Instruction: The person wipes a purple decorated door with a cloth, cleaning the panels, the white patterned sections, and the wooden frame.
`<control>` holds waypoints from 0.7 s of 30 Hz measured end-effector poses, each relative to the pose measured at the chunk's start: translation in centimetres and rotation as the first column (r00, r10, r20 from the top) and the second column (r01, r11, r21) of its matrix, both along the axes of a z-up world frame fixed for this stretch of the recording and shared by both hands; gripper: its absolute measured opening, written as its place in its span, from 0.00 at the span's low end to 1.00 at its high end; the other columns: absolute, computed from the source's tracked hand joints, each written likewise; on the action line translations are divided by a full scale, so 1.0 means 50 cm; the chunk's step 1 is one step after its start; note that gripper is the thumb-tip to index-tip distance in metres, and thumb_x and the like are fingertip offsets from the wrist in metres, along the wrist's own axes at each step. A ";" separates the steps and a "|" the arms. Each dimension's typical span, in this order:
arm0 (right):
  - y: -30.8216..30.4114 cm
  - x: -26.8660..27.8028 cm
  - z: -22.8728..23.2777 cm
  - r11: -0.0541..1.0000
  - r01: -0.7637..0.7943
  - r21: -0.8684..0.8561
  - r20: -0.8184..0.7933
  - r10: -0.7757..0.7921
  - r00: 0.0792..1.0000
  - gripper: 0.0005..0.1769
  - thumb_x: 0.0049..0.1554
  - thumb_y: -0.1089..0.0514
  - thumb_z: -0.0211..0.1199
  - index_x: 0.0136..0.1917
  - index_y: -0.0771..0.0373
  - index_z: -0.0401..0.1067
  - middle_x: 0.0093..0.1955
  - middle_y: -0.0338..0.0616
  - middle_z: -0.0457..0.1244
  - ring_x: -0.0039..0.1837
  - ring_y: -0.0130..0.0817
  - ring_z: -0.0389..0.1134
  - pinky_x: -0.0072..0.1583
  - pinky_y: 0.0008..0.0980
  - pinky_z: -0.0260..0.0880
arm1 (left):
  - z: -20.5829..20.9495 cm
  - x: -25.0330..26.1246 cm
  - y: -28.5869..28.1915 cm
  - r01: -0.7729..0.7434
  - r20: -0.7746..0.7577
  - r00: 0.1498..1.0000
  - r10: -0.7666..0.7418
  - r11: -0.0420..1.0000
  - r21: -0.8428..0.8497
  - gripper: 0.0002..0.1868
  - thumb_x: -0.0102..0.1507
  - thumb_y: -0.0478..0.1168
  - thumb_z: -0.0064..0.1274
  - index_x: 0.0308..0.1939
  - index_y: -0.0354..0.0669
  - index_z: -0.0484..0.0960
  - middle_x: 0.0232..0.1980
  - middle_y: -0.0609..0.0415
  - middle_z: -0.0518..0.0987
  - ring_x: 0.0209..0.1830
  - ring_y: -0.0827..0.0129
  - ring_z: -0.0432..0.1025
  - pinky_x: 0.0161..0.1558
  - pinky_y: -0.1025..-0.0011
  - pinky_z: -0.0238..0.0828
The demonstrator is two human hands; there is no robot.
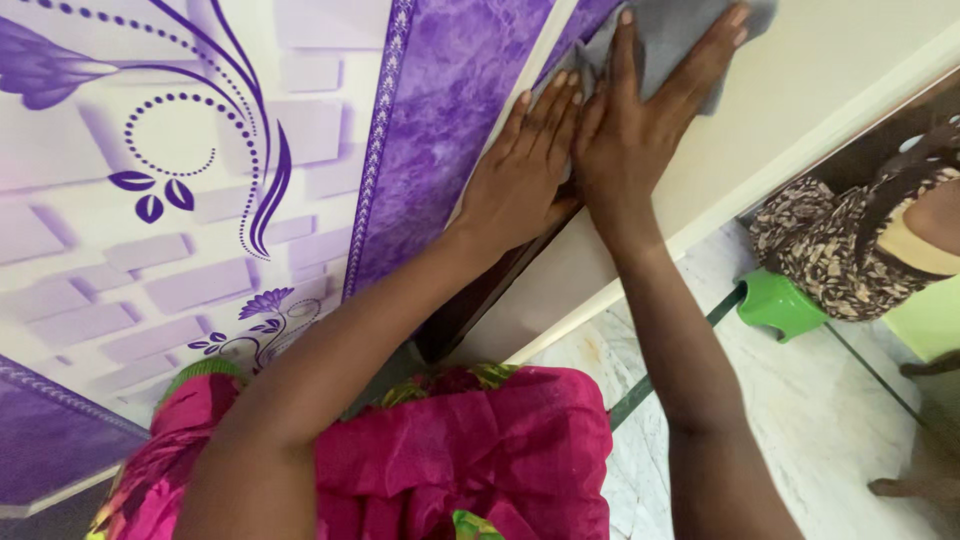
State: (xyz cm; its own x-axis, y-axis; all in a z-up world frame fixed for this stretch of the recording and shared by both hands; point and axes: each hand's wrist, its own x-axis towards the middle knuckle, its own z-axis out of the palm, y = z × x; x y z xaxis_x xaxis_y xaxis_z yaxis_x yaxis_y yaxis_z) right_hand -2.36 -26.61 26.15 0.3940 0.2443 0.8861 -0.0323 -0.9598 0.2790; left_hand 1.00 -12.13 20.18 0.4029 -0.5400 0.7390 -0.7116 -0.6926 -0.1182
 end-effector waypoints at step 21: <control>0.007 0.007 -0.641 0.937 -0.055 0.344 -0.171 0.120 0.978 0.36 0.67 0.55 0.62 0.84 0.53 0.53 0.81 0.85 0.23 0.83 0.83 0.27 0.81 0.71 0.36 | -0.576 0.041 -0.030 0.069 -0.272 0.960 0.064 0.890 0.451 0.50 0.70 0.70 0.31 0.80 0.29 0.54 0.81 0.37 0.57 0.84 0.53 0.42 0.79 0.54 0.16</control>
State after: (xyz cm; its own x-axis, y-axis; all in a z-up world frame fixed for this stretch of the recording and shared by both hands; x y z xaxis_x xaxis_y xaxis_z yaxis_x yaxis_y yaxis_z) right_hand -2.03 -26.26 -5.91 0.5506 -0.0132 0.8346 0.0776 -0.9947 -0.0669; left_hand 3.07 -13.61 -8.63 0.5496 -0.7887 0.2755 -0.7628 -0.6082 -0.2196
